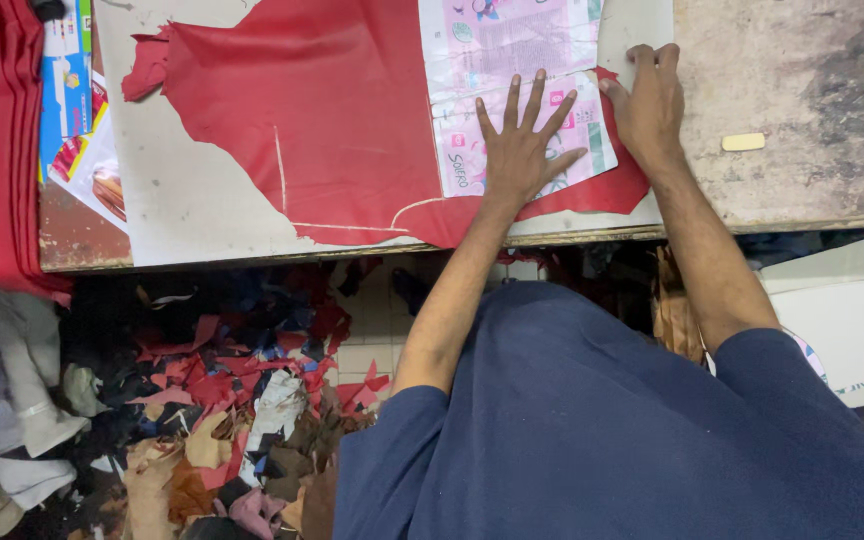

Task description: The person lays a red fabric sheet on a worktable, places a cardboard pattern on top, and traces its outline with chalk. They then use a utility knife to cut the fabric along the traced lines, remove the pattern, and fold the cut piece.

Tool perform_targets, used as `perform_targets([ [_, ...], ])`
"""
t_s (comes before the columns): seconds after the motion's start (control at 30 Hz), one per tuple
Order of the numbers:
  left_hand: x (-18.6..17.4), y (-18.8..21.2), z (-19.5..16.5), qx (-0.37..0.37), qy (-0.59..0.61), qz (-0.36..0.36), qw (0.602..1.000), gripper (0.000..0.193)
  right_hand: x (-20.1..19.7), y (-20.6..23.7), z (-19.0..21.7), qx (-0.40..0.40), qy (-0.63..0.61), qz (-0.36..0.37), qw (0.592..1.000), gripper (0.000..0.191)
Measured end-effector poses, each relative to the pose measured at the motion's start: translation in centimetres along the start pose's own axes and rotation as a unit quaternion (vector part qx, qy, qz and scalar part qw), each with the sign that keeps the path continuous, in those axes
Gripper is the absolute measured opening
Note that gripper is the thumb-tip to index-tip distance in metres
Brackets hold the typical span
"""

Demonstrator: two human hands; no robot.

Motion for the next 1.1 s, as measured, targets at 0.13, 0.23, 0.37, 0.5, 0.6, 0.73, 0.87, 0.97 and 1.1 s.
perform_targets([
  [0.13, -1.7, -0.1, 0.1, 0.009, -0.005, 0.09, 0.996, 0.102, 0.7, -1.3, -0.2, 0.116, -0.006, 0.038, 0.993, 0.039],
  [0.23, -2.7, -0.1, 0.2, 0.011, -0.005, 0.096, 0.995, 0.104, 0.9, -1.9, 0.2, 0.068, 0.038, 0.032, 0.996, 0.027],
  [0.37, -3.2, 0.0, 0.2, 0.016, -0.011, 0.109, 0.994, 0.107, 1.2, -2.0, 0.8, -0.035, 0.079, -0.008, 0.996, 0.022],
  [0.5, -3.4, -0.1, 0.3, 0.019, -0.009, 0.118, 0.993, 0.106, 1.1, -2.3, 0.1, 0.059, -0.008, 0.036, 0.998, 0.021],
  [0.6, -3.6, -0.1, 0.3, 0.021, -0.01, 0.122, 0.992, 0.105, 1.0, -2.7, -0.2, 0.094, -0.05, 0.049, 0.993, 0.024],
  [0.73, -3.9, 0.0, 0.3, 0.023, -0.006, 0.129, 0.991, 0.104, 1.5, -2.8, -0.1, 0.026, -0.003, 0.033, 0.999, 0.017],
  [0.87, -4.3, 0.0, 0.4, 0.025, 0.004, 0.126, 0.992, 0.103, 1.7, -2.2, -0.1, -0.05, 0.022, -0.018, 0.998, 0.011],
  [0.97, -4.4, -0.1, 0.4, 0.025, 0.001, 0.127, 0.992, 0.102, 2.1, -1.8, -0.1, -0.042, 0.042, -0.029, 0.998, 0.012],
  [1.1, -3.6, 0.2, 0.3, 0.025, 0.001, 0.138, 0.99, 0.1, 2.7, -1.9, 1.1, -0.061, 0.152, -0.053, 0.985, 0.014],
])
Point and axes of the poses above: each hand's wrist, its own y-axis away from the middle knuckle, its own x-axis out of the palm, z = x × y, the point moved 3 cm from there along -y, towards the middle knuckle, and after that the axes turned 12 degrees about -y, right-handed, at the moved point
